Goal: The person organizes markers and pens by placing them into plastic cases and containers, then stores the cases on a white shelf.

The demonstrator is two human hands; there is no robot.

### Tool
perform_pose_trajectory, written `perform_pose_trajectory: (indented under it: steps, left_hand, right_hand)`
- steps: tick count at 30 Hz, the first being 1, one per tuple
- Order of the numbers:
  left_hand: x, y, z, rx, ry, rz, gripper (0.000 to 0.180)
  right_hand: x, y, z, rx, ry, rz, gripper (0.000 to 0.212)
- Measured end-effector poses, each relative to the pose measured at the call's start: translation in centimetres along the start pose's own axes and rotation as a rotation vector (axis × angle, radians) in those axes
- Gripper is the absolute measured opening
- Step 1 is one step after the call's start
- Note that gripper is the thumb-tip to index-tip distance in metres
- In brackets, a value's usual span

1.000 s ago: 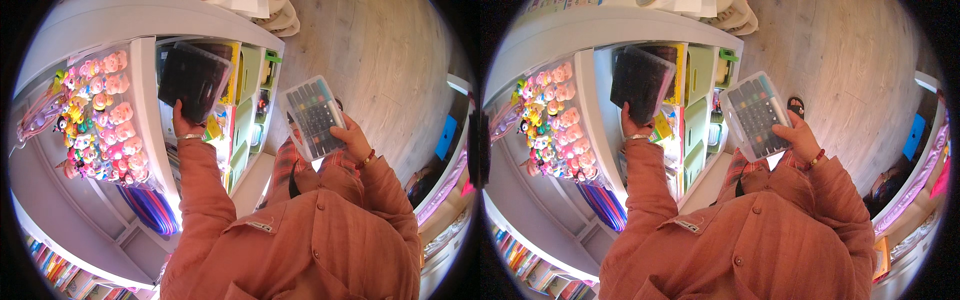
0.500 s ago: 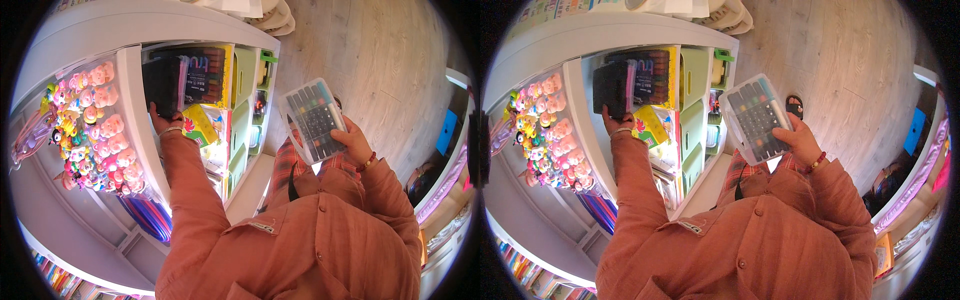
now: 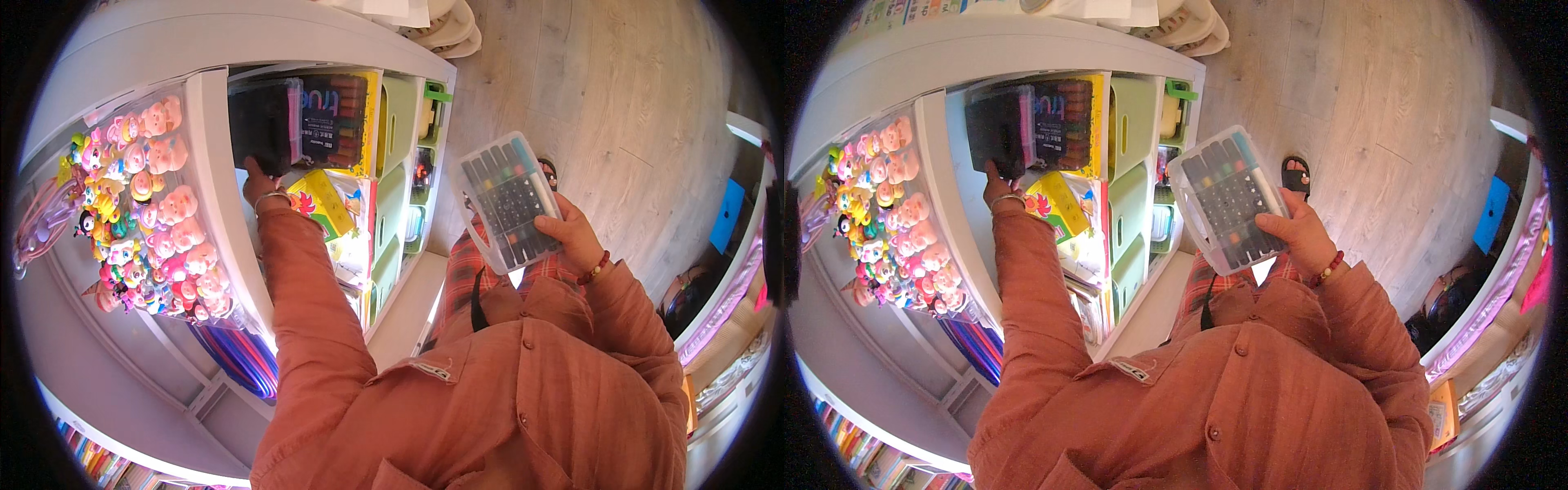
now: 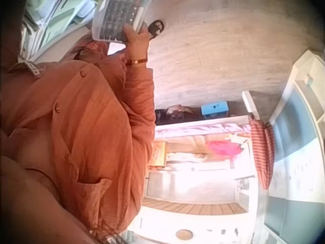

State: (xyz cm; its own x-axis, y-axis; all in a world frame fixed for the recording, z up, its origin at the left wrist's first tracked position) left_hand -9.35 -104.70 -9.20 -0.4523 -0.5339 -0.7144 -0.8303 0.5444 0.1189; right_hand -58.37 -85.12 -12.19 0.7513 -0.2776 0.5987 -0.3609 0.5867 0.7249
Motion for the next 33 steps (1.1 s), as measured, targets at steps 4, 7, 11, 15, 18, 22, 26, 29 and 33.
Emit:
perform_pose_trajectory:
  steps: [4,7,11,15,18,22,26,29,33]
  left_hand:
    - [0.0,3.7,-3.1,0.525,-0.494,-0.309,0.081]
    - [1.0,8.3,-6.1,0.662,-0.757,-0.078,0.088]
    - [1.7,7.7,-6.3,0.626,-0.790,0.041,0.091]
    - [2.4,5.2,-6.4,0.589,-0.789,0.005,0.092]
    - [2.5,4.9,-6.8,0.579,-0.767,0.046,0.093]
    - [1.9,4.9,-6.1,0.673,-0.664,0.094,0.093]
    - [2.0,10.5,-7.1,0.632,-0.837,-0.008,0.094]
    - [2.3,9.7,-6.2,0.641,-0.834,-0.038,0.095]
    - [2.3,7.7,-6.1,0.610,-0.781,-0.032,0.092]
  right_hand:
    - [-0.2,-0.3,0.1,-0.015,-0.024,-0.009,0.050]
    - [0.0,-0.2,0.4,-0.009,0.002,-0.012,0.049]
    - [0.5,-0.3,0.8,-0.020,0.015,0.018,0.048]
    - [1.2,-0.5,0.9,-0.030,0.016,0.035,0.047]
    - [1.4,-0.8,0.8,-0.018,0.015,0.048,0.046]
    - [1.6,-1.0,0.8,-0.017,0.005,0.061,0.046]
    - [1.7,-1.1,0.8,-0.018,0.013,0.036,0.048]
    - [1.7,-1.2,0.9,-0.008,0.013,0.023,0.050]
    - [1.4,-1.4,0.7,-0.017,0.028,0.028,0.052]
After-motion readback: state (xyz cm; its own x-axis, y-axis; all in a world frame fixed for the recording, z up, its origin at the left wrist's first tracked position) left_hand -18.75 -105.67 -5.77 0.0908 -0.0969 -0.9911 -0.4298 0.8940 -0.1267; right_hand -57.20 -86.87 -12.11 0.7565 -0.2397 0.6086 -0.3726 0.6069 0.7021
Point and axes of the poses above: each hand's wrist, its own y-axis away from the middle knuckle, its own x-axis out of the palm, z = x × y, the point moved 3 cm from there along -y, towards the middle knuckle, and after that the axes turned 5 degrees about x, right-handed, at the moved point
